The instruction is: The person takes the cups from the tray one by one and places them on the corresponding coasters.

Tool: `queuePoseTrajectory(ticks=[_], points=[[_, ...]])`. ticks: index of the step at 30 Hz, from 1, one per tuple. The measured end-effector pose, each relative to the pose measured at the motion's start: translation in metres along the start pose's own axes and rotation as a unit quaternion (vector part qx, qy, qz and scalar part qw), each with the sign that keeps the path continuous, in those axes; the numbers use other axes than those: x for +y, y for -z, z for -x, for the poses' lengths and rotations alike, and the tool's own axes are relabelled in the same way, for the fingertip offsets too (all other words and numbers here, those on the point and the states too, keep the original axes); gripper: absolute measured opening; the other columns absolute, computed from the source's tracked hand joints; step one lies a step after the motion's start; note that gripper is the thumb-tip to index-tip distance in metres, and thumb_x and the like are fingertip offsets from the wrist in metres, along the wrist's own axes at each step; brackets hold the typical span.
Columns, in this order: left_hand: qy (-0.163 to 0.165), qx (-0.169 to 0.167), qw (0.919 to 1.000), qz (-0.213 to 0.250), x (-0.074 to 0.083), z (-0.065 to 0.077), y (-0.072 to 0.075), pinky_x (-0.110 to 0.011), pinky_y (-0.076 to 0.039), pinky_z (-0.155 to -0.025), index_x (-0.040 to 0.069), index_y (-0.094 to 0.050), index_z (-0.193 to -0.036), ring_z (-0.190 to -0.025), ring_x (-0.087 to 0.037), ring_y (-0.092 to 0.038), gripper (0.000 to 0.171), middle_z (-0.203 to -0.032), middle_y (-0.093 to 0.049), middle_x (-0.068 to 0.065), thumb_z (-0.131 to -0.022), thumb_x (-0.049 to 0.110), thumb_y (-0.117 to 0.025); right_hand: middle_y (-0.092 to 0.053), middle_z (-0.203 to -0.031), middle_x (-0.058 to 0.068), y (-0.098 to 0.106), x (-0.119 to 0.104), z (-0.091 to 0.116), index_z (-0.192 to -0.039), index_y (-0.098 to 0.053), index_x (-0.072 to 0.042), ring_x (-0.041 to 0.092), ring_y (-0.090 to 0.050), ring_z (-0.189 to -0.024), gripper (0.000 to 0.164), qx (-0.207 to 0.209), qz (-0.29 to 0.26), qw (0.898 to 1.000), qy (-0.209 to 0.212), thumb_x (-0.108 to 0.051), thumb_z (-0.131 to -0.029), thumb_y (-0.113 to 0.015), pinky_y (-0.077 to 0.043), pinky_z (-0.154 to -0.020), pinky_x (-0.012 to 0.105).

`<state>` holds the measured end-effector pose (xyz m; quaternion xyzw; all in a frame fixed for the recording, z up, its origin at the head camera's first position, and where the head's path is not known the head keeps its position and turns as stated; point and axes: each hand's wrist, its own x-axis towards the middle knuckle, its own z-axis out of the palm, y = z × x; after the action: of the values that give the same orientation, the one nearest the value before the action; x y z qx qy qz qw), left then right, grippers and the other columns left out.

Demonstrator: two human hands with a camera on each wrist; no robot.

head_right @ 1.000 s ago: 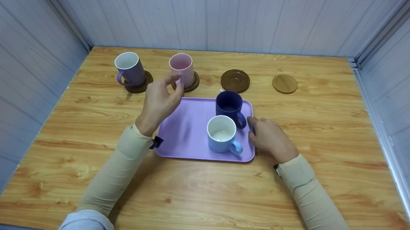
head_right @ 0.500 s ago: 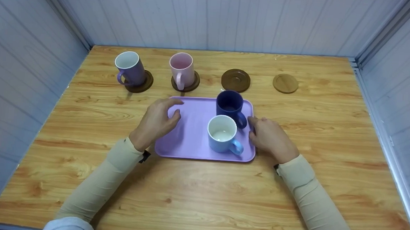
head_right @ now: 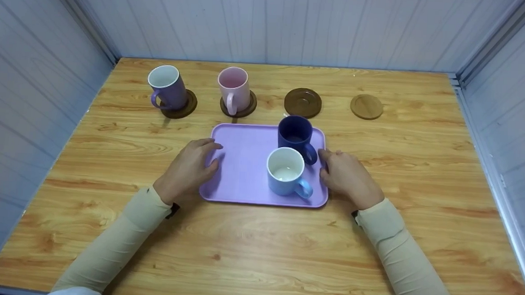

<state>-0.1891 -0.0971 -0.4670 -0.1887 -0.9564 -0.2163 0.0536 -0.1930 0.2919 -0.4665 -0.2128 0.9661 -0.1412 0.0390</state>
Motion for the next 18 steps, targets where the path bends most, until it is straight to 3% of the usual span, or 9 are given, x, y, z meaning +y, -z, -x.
queuePoseTrajectory(ticks=[5,9,12,18], points=[[0.019,-0.021,0.9996,-0.007,-0.0020,0.0049,-0.0019,-0.053,-0.045,-0.111,-0.002,-0.069,-0.127,-0.123,-0.048,-0.060,0.035,-0.132,-0.063,-0.029,-0.095,0.010,-0.068,-0.059,-0.081,0.009,-0.0002,0.0001,0.0009,-0.104,-0.066,-0.007,0.022,-0.053,-0.067,0.011,-0.002,0.000,1.000,0.002,-0.015,-0.096,-0.062,-0.045,-0.059,0.040],[0.030,-0.035,0.9988,-0.015,-0.0015,0.0066,-0.0023,-0.055,-0.044,-0.111,-0.003,-0.064,-0.135,-0.123,-0.049,-0.059,0.042,-0.134,-0.061,-0.031,-0.096,0.013,-0.068,-0.058,-0.082,0.010,0.0009,0.0011,0.0019,-0.105,-0.066,-0.006,0.025,-0.055,-0.067,0.013,0.004,0.001,1.000,0.004,-0.014,-0.096,-0.061,-0.049,-0.061,0.046],[0.032,-0.038,0.9984,-0.027,-0.0011,0.0073,-0.0025,-0.055,-0.045,-0.109,-0.004,-0.063,-0.136,-0.121,-0.049,-0.060,0.044,-0.132,-0.062,-0.030,-0.097,0.015,-0.069,-0.058,-0.082,0.011,0.0016,0.0014,0.0022,-0.106,-0.066,-0.005,0.027,-0.056,-0.068,0.014,0.008,0.001,1.000,0.004,-0.014,-0.096,-0.060,-0.051,-0.065,0.051],[0.041,-0.068,0.9957,-0.048,-0.0008,0.0088,-0.0017,-0.059,-0.049,-0.101,-0.001,-0.063,-0.134,-0.117,-0.045,-0.061,0.044,-0.129,-0.064,-0.026,-0.096,0.018,-0.073,-0.058,-0.083,0.011,0.0019,0.0010,0.0014,-0.105,-0.066,-0.005,0.027,-0.055,-0.067,0.014,0.002,0.002,1.000,0.002,-0.014,-0.095,-0.061,-0.050,-0.064,0.049]])
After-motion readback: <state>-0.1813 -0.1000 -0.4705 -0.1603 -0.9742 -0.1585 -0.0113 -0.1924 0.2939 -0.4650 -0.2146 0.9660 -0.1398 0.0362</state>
